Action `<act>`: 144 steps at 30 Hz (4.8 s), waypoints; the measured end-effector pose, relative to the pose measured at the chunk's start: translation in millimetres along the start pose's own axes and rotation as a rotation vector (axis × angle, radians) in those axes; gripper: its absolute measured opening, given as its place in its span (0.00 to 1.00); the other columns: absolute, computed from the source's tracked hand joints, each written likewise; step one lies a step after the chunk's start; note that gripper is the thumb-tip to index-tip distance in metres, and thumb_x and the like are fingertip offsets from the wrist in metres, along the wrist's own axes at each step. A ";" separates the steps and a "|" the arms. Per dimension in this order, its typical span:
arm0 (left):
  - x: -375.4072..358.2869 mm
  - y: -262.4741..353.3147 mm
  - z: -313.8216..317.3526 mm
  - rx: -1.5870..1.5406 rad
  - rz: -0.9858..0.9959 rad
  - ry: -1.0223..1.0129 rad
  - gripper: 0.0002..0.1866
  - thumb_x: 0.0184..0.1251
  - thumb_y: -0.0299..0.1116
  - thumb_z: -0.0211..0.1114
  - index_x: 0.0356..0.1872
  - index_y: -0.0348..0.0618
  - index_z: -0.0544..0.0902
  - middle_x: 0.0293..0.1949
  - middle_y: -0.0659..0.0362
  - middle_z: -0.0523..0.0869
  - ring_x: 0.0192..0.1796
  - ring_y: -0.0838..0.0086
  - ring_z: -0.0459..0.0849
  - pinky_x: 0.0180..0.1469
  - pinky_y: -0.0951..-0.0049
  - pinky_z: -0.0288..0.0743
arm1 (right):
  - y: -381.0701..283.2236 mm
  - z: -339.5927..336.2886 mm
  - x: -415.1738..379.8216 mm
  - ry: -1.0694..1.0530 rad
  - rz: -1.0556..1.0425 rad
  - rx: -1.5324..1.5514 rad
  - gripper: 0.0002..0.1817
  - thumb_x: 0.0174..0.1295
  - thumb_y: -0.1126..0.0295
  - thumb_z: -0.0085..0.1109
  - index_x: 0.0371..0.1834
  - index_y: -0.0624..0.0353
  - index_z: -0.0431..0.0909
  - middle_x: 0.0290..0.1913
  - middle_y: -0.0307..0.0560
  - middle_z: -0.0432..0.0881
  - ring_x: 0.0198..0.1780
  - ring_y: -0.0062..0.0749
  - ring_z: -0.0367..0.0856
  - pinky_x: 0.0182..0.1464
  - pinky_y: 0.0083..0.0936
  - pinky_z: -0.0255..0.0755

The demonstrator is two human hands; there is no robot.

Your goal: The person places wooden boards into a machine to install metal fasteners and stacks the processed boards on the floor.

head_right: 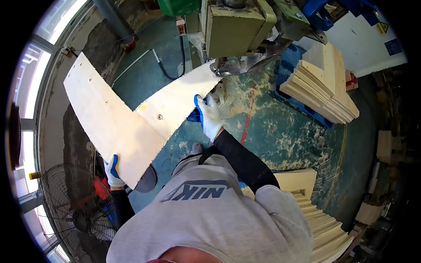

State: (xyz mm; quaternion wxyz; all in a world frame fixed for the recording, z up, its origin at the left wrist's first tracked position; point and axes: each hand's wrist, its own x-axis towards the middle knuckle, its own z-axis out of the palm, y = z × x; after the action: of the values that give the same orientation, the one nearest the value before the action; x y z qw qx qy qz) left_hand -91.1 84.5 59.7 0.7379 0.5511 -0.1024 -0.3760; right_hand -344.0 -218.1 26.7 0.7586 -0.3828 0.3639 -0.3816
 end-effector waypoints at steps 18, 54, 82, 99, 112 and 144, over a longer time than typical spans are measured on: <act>21.3 -6.8 -11.1 0.116 0.032 0.030 0.31 0.64 0.25 0.65 0.69 0.35 0.68 0.60 0.49 0.81 0.57 0.62 0.84 0.59 0.63 0.79 | -9.5 7.2 -0.9 -0.016 0.109 0.055 0.12 0.75 0.58 0.53 0.53 0.52 0.69 0.41 0.38 0.78 0.36 0.31 0.87 0.35 0.37 0.88; -29.0 -120.1 75.2 -0.101 -0.811 -0.106 0.23 0.76 0.38 0.60 0.63 0.30 0.75 0.54 0.47 0.86 0.51 0.62 0.88 0.54 0.66 0.83 | -51.5 -174.6 -85.5 0.369 0.242 0.061 0.14 0.67 0.62 0.59 0.49 0.59 0.75 0.30 0.45 0.83 0.22 0.31 0.83 0.21 0.25 0.79; -110.1 -492.2 926.3 0.332 -0.524 -1.231 0.26 0.62 0.23 0.69 0.63 0.35 0.73 0.54 0.56 0.84 0.54 0.73 0.83 0.57 0.72 0.77 | -369.9 -859.8 -14.6 0.802 -0.365 -0.319 0.31 0.69 0.65 0.64 0.70 0.69 0.65 0.61 0.51 0.79 0.59 0.34 0.78 0.63 0.28 0.71; -7.5 -681.5 1165.5 0.934 -0.437 -0.614 0.16 0.67 0.32 0.69 0.53 0.37 0.79 0.40 0.60 0.85 0.40 0.79 0.83 0.44 0.76 0.78 | -542.2 -1328.6 202.3 0.950 -0.290 -0.432 0.27 0.61 0.83 0.63 0.66 0.67 0.72 0.56 0.44 0.83 0.53 0.25 0.81 0.56 0.21 0.74; 9.9 -777.3 1333.2 1.303 -0.257 -0.718 0.27 0.66 0.41 0.68 0.60 0.35 0.76 0.47 0.47 0.86 0.52 0.62 0.85 0.56 0.66 0.77 | -566.6 -1450.8 342.9 0.867 0.148 -1.113 0.49 0.56 0.53 0.71 0.77 0.63 0.57 0.77 0.58 0.59 0.78 0.55 0.53 0.76 0.42 0.52; -210.9 -855.8 1110.5 1.016 -0.657 0.000 0.27 0.62 0.45 0.63 0.58 0.40 0.81 0.55 0.43 0.84 0.60 0.52 0.81 0.60 0.57 0.75 | -489.7 -1266.4 283.0 0.201 -0.319 -1.254 0.24 0.72 0.62 0.60 0.64 0.66 0.72 0.60 0.57 0.76 0.55 0.41 0.76 0.61 0.35 0.72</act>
State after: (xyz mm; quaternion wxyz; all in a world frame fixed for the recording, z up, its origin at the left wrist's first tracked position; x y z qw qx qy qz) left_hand -1244.2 -686.4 -234.0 0.2277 0.8373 -0.0936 -0.4882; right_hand -1434.6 -1048.0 -186.4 0.2882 -0.7642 0.5253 -0.2387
